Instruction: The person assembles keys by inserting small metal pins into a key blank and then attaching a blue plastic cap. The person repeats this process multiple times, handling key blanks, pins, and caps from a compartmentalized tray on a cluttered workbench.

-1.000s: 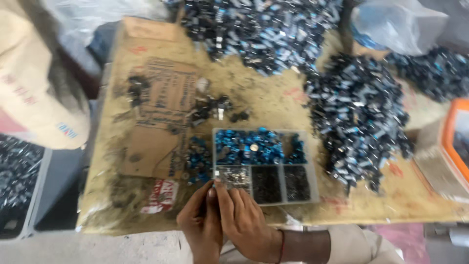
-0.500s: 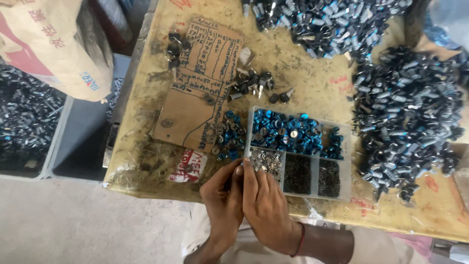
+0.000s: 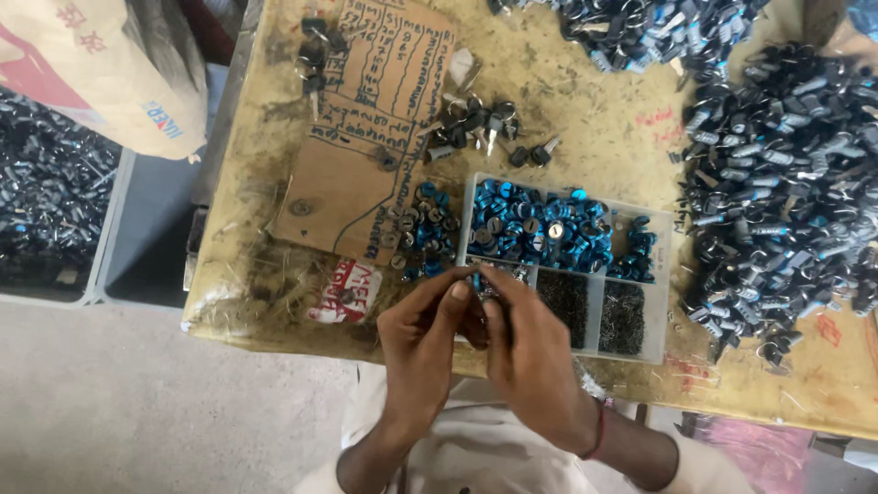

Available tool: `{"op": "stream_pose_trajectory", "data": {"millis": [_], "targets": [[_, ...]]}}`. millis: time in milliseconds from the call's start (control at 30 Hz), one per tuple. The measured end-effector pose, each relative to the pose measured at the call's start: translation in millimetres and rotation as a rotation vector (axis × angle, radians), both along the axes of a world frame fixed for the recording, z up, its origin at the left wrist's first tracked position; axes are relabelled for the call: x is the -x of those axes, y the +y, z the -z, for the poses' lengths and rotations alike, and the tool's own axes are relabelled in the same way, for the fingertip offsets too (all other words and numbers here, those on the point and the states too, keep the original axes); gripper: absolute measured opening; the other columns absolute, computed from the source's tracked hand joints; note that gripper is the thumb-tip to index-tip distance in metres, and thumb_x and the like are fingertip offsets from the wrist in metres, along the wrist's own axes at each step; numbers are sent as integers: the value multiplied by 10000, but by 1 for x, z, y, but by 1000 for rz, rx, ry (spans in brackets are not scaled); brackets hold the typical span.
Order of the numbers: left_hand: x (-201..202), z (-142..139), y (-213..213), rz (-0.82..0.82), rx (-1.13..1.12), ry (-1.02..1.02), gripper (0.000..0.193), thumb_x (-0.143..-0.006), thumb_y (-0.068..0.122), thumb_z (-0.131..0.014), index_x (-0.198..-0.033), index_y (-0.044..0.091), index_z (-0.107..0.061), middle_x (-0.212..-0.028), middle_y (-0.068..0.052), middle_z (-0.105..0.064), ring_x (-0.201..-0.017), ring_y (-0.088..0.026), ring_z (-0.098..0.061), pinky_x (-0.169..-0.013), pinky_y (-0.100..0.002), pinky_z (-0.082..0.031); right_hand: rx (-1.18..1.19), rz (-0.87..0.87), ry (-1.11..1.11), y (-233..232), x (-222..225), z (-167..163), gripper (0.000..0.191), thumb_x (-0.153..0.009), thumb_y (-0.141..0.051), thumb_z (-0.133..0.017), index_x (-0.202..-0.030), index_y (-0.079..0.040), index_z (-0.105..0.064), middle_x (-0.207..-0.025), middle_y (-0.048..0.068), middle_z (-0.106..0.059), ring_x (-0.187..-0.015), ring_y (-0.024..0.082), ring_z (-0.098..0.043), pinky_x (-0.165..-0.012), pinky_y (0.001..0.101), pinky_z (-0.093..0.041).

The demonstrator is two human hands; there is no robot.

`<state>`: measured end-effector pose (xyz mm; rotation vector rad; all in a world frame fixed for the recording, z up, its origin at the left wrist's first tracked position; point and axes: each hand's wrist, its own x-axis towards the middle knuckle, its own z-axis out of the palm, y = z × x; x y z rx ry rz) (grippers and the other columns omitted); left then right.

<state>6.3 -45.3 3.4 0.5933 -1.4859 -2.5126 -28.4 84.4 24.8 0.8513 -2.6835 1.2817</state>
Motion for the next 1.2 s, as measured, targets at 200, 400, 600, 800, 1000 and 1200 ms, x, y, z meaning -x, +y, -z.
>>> {"op": "stream_pose_trajectory", "data": {"millis": [200,400,600,800,1000,1200], "targets": [[-1,8,1,45,-248,109,283,-1034,115,-636,-1210,-96,-704,-850,-106,-719,-680,-138,-656,-608,-274,-564,158,151,-243,4,8,-10,275,-985,-109,-680,-1237,-18,-616,-883,103,-713,-717,109,-615,-619,268,-521],[-9,8,-6,92,-402,169,307,-1050,157,-632,-1208,-99,-690,-867,-125,-701,-677,-162,-647,-603,-285,-555,105,31,-164,7,39,-24,244,-1005,-79,-653,-1244,-36,-622,-953,108,-668,-777,102,-591,-654,261,-486],[-12,11,-12,123,-381,229,324,-1069,206,-628,-1205,-79,-699,-867,-137,-701,-666,-162,-653,-580,-277,-557,-148,-54,-53,-19,76,-17,301,-999,-88,-708,-1290,-39,-645,-945,171,-710,-736,214,-670,-642,309,-530],[-21,17,-13,113,-461,235,322,-1083,220,-635,-1221,-69,-667,-903,-135,-698,-724,-169,-658,-596,-295,-555,1,-171,-22,2,52,-45,156,-992,-40,-729,-1130,-82,-668,-1054,97,-756,-847,211,-759,-733,299,-577],[-23,13,-5,235,-344,222,302,-1098,217,-624,-1249,-44,-636,-960,-123,-713,-783,-155,-660,-700,-287,-546,44,-58,-15,27,10,-37,363,-786,-93,-875,-1104,-79,-700,-788,49,-655,-570,128,-610,-504,266,-448],[-24,6,0,384,-156,158,205,-1078,104,-597,-1246,-13,-581,-971,-100,-696,-819,-132,-661,-672,-254,-531,-90,-96,315,53,1,-32,434,-794,-43,-876,-1197,-78,-719,-658,6,-511,-548,155,-501,-507,332,-389]]}}
